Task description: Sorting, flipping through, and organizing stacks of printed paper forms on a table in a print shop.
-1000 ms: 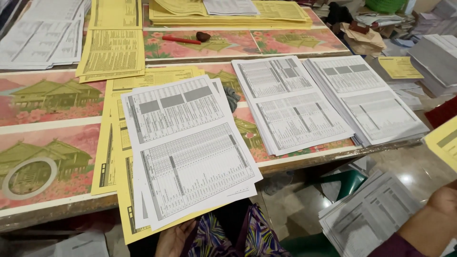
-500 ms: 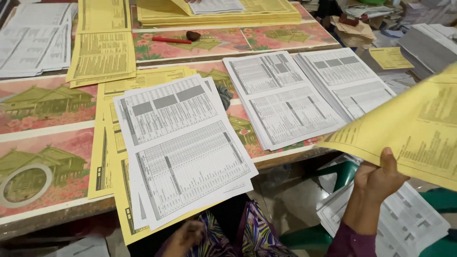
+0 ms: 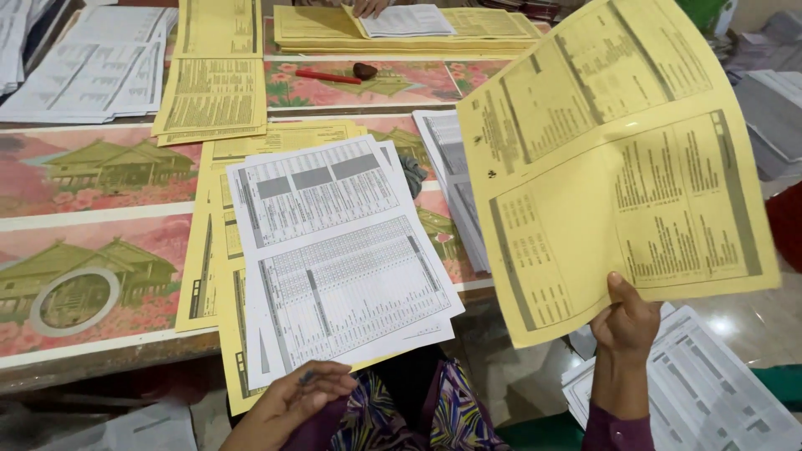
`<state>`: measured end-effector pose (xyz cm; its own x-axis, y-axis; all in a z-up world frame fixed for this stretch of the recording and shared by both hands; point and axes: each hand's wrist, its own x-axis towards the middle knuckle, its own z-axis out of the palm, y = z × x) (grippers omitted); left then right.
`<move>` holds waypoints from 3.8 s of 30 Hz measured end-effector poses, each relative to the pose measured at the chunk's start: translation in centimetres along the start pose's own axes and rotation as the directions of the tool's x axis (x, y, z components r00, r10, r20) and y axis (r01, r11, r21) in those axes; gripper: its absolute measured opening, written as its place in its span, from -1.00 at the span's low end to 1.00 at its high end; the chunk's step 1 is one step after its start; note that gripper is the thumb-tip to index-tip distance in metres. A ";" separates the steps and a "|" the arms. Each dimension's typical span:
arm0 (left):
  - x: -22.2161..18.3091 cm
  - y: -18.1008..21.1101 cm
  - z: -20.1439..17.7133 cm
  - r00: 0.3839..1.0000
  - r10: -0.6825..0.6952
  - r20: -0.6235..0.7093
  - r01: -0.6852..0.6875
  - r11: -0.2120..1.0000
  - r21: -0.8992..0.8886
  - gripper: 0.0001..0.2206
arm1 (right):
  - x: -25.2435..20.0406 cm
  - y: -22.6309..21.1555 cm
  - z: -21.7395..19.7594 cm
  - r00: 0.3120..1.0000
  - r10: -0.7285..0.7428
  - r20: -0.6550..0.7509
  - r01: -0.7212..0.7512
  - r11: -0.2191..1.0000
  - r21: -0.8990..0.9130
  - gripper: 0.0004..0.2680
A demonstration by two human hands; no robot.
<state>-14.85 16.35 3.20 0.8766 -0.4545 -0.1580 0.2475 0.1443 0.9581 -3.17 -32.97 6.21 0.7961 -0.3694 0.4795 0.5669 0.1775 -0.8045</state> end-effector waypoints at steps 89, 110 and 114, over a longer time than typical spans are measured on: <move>1.6 -9.6 6.8 0.746 -0.173 -0.643 -0.233 0.837 -0.495 -0.70 | -3.7 9.1 1.8 0.824 0.565 -0.050 -0.565 0.812 -0.145 -0.82; 1.2 -4.0 0.3 0.452 -0.246 -0.857 -0.413 0.794 -0.446 -0.76 | -6.1 6.0 -1.5 0.453 0.888 0.079 -0.829 0.452 -0.328 -0.74; 0.5 -2.6 -4.7 0.412 -0.106 -0.905 -0.493 0.809 -0.319 -0.58 | -8.8 1.9 3.2 0.215 0.974 -0.066 -0.905 0.173 -0.390 -0.53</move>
